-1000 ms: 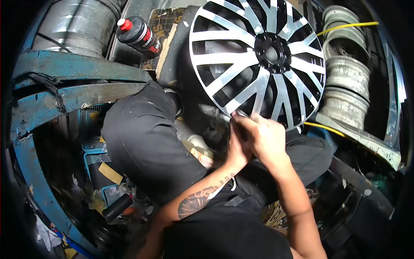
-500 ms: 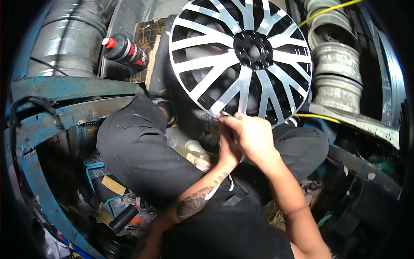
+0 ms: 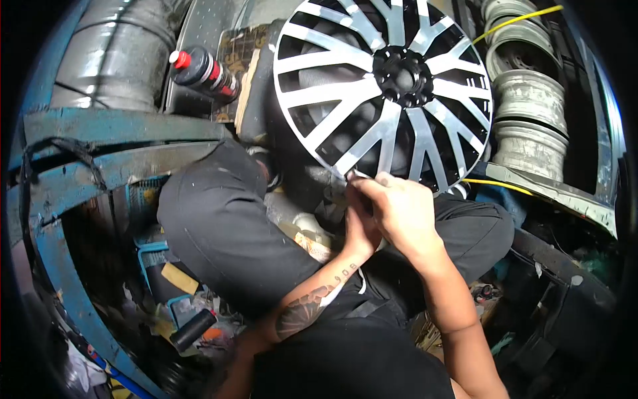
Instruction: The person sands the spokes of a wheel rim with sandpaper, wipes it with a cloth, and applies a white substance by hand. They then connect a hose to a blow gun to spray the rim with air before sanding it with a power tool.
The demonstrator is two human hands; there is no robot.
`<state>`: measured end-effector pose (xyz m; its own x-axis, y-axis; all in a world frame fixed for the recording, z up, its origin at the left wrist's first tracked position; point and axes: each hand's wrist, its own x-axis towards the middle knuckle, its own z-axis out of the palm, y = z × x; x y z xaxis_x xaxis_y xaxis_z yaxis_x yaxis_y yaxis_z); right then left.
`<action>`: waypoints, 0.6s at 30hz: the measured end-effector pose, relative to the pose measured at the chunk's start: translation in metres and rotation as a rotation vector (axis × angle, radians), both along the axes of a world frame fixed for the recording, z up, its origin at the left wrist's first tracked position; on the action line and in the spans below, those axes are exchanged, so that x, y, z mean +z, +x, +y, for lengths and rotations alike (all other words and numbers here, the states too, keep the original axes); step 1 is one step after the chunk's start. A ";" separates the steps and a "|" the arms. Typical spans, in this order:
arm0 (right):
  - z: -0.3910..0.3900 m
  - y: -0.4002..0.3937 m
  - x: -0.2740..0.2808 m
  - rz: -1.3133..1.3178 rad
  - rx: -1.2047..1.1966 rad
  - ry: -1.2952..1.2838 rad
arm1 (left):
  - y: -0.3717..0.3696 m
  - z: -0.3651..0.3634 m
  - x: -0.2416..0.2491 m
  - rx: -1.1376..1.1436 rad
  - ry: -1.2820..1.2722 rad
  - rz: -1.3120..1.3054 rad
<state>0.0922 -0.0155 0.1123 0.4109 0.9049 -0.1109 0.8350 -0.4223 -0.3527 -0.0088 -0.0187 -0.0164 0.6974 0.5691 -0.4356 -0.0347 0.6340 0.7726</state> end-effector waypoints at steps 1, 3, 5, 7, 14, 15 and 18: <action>0.003 -0.002 0.005 0.027 0.006 0.075 | -0.001 0.000 -0.005 -0.047 0.191 0.096; 0.010 -0.001 -0.011 0.003 0.039 0.061 | -0.002 -0.005 -0.003 -0.195 0.575 0.273; 0.003 -0.001 -0.021 0.078 0.006 0.044 | 0.004 -0.005 -0.004 -0.172 0.516 0.266; 0.011 0.001 -0.003 0.021 0.057 0.068 | 0.009 -0.001 -0.007 -0.104 0.638 0.282; 0.010 -0.002 -0.008 -0.037 0.076 0.051 | 0.005 -0.004 -0.010 -0.061 0.291 0.202; 0.011 -0.006 0.002 -0.050 0.076 0.057 | 0.003 -0.009 -0.017 -0.125 0.420 0.261; 0.005 0.001 -0.024 0.038 0.040 0.069 | 0.004 -0.008 -0.015 -0.109 0.274 0.162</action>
<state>0.0933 -0.0109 0.0887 0.3713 0.9264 -0.0627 0.8362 -0.3630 -0.4110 -0.0047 -0.0271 -0.0316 0.6951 0.6061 -0.3867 0.1592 0.3948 0.9049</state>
